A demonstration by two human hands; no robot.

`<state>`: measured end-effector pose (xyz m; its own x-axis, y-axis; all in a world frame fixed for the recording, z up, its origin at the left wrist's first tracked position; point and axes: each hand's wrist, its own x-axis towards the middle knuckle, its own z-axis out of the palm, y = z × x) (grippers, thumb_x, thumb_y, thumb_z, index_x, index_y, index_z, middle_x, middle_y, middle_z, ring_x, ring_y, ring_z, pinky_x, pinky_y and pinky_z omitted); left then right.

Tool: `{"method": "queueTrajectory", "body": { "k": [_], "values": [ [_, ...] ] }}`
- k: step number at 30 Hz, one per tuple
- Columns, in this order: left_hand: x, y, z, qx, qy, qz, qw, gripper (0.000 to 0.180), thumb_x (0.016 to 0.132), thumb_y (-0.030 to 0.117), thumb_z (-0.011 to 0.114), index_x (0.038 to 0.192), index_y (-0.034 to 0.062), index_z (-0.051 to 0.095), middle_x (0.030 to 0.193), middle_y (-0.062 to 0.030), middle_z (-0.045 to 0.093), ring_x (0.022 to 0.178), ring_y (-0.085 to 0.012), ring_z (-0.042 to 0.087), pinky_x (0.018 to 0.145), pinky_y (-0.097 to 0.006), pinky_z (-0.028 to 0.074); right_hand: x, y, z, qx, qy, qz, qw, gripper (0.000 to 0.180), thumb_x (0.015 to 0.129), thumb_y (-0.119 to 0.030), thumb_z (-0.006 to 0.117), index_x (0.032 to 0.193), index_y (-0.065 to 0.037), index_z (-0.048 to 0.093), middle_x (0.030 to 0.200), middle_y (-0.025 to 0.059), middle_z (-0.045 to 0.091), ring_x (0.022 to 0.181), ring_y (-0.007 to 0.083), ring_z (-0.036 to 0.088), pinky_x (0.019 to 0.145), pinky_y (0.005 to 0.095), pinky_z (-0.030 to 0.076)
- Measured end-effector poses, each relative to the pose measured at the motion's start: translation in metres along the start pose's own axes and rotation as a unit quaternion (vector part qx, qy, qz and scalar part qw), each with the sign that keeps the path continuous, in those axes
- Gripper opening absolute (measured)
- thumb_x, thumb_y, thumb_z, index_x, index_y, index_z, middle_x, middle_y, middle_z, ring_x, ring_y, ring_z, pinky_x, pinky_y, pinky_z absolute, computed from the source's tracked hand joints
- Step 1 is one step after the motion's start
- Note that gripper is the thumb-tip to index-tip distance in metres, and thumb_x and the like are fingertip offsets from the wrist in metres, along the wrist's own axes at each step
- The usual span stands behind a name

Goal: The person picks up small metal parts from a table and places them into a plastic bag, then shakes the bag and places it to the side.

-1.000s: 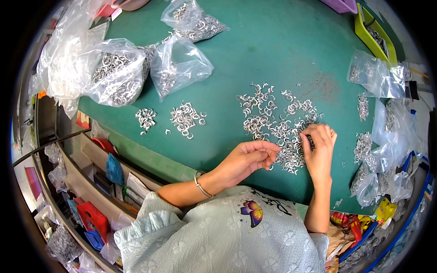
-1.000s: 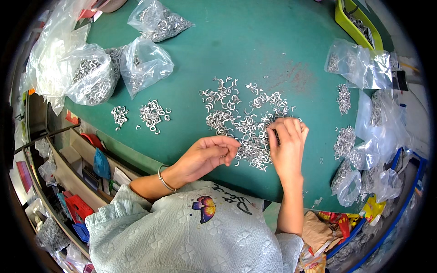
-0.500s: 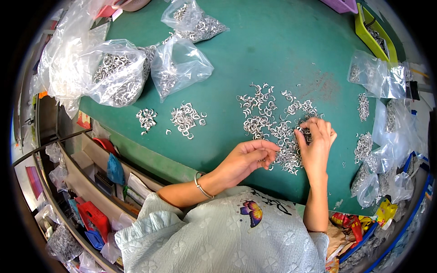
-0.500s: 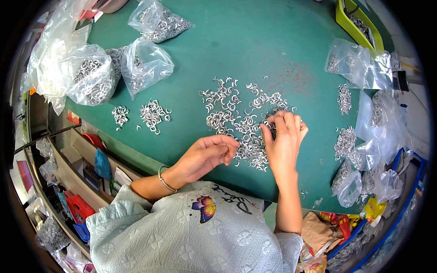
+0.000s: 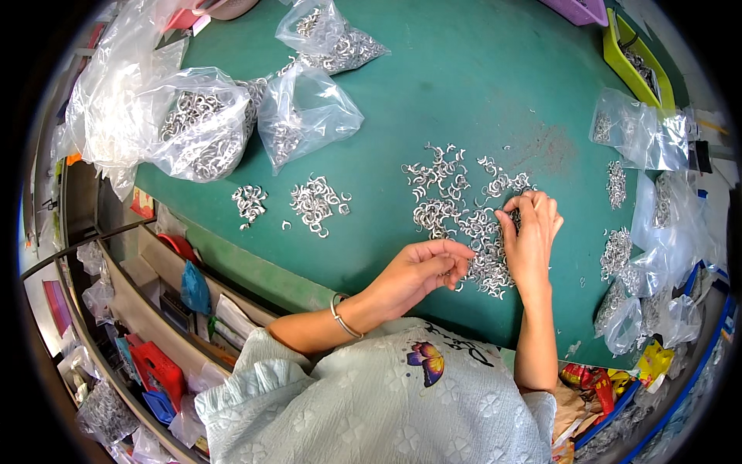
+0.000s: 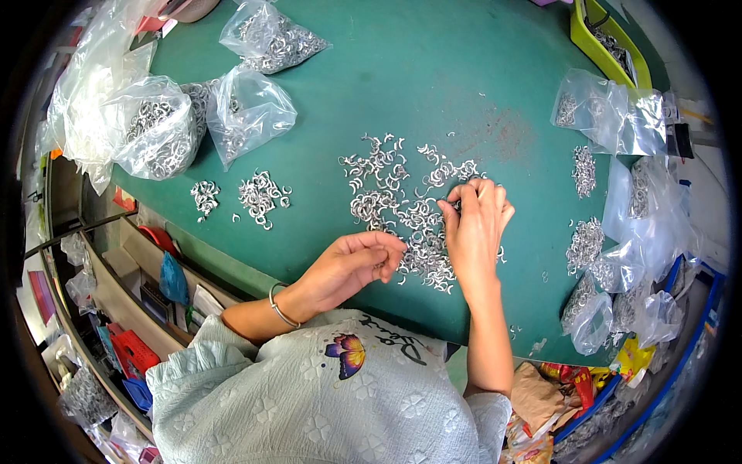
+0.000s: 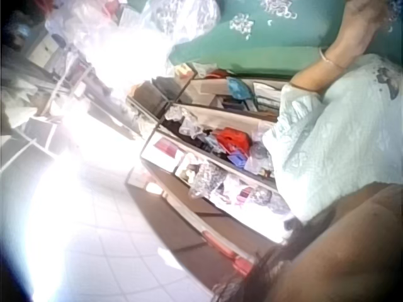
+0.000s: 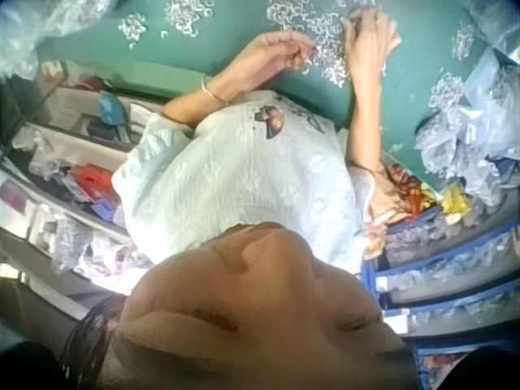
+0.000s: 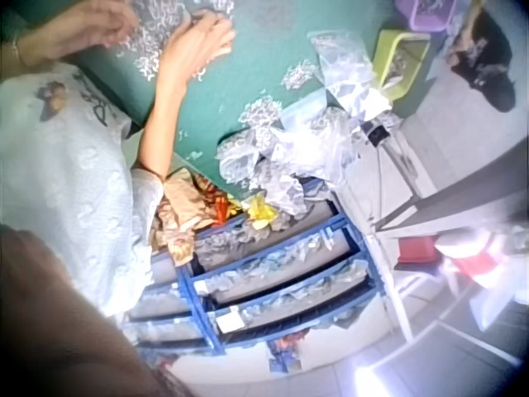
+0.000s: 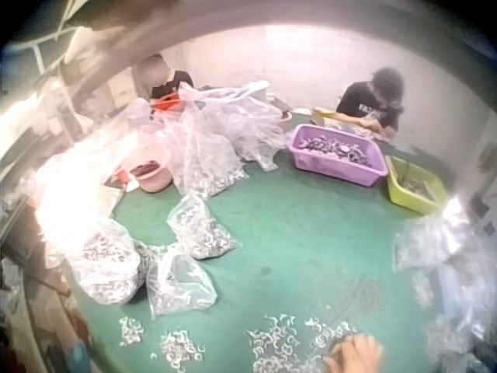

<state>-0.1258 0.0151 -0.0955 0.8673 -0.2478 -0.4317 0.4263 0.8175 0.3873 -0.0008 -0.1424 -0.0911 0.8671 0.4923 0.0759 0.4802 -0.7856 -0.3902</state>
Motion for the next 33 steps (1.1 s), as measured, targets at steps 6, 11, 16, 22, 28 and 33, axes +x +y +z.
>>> {"method": "queueTrajectory", "body": {
  "k": [6, 11, 16, 22, 28, 33],
  "values": [
    [0.001, -0.001, -0.002, -0.006, -0.005, 0.002, 1.0, 0.023, 0.094, 0.005, 0.047, 0.112, -0.0024, 0.06, 0.094, -0.0051, 0.059, 0.081, -0.0127, 0.052, 0.076, -0.026, 0.044, 0.006, -0.002, -0.004, -0.012, -0.009, -0.035, 0.999, 0.018, 0.075, -0.009, 0.072, 0.086, -0.004, 0.059, 0.09, 0.0075, 0.052, 0.09, 0.0255, 0.047, 0.083, 0.0382, 0.031],
    [0.001, -0.001, -0.002, -0.003, -0.005, 0.0, 1.0, 0.023, 0.094, 0.006, 0.047, 0.112, -0.0022, 0.06, 0.095, -0.0052, 0.059, 0.082, -0.0128, 0.052, 0.076, -0.026, 0.044, 0.007, -0.001, -0.007, 0.003, -0.032, -0.017, 0.999, 0.015, 0.075, -0.008, 0.072, 0.082, -0.004, 0.059, 0.088, 0.0065, 0.051, 0.088, 0.025, 0.047, 0.081, 0.0378, 0.031],
    [0.002, -0.002, -0.002, -0.001, -0.01, 0.005, 1.0, 0.023, 0.094, 0.006, 0.047, 0.112, -0.002, 0.06, 0.095, -0.0055, 0.059, 0.082, -0.0128, 0.052, 0.076, -0.027, 0.044, 0.007, -0.003, -0.011, 0.035, -0.032, -0.011, 0.999, 0.011, 0.076, -0.005, 0.069, 0.08, -0.004, 0.059, 0.087, 0.0074, 0.051, 0.087, 0.0256, 0.047, 0.08, 0.037, 0.032],
    [0.001, -0.005, 0.006, 0.069, 0.023, 0.072, 0.995, 0.024, 0.095, 0.002, 0.044, 0.114, -0.0022, 0.058, 0.097, -0.0067, 0.06, 0.088, -0.0143, 0.056, 0.082, -0.028, 0.046, -0.014, -0.007, -0.021, 0.302, -0.028, 0.057, 0.951, 0.007, 0.086, -0.005, 0.06, 0.093, -0.002, 0.058, 0.092, 0.0078, 0.057, 0.088, 0.0219, 0.053, 0.082, 0.0344, 0.04],
    [0.014, -0.011, 0.036, 0.193, -0.004, 0.186, 0.963, 0.027, 0.095, -0.002, 0.042, 0.117, -0.0028, 0.056, 0.11, -0.0097, 0.06, 0.105, -0.0174, 0.057, 0.095, -0.031, 0.044, -0.056, -0.044, -0.008, 0.811, -0.004, 0.268, 0.52, 0.038, 0.102, -0.032, 0.035, 0.114, -0.001, 0.053, 0.109, 0.0089, 0.059, 0.1, 0.0176, 0.055, 0.09, 0.0333, 0.042],
    [0.021, -0.022, 0.067, 0.424, -0.009, 0.27, 0.864, 0.037, 0.088, -0.008, 0.037, 0.119, -0.0024, 0.057, 0.118, -0.0147, 0.059, 0.111, -0.0251, 0.055, 0.096, -0.033, 0.043, -0.064, -0.031, 0.005, 0.886, -0.077, 0.308, 0.339, 0.039, 0.101, -0.032, 0.034, 0.117, -0.001, 0.051, 0.115, 0.0117, 0.056, 0.114, 0.0267, 0.051, 0.102, 0.0385, 0.04]
  ]
}}
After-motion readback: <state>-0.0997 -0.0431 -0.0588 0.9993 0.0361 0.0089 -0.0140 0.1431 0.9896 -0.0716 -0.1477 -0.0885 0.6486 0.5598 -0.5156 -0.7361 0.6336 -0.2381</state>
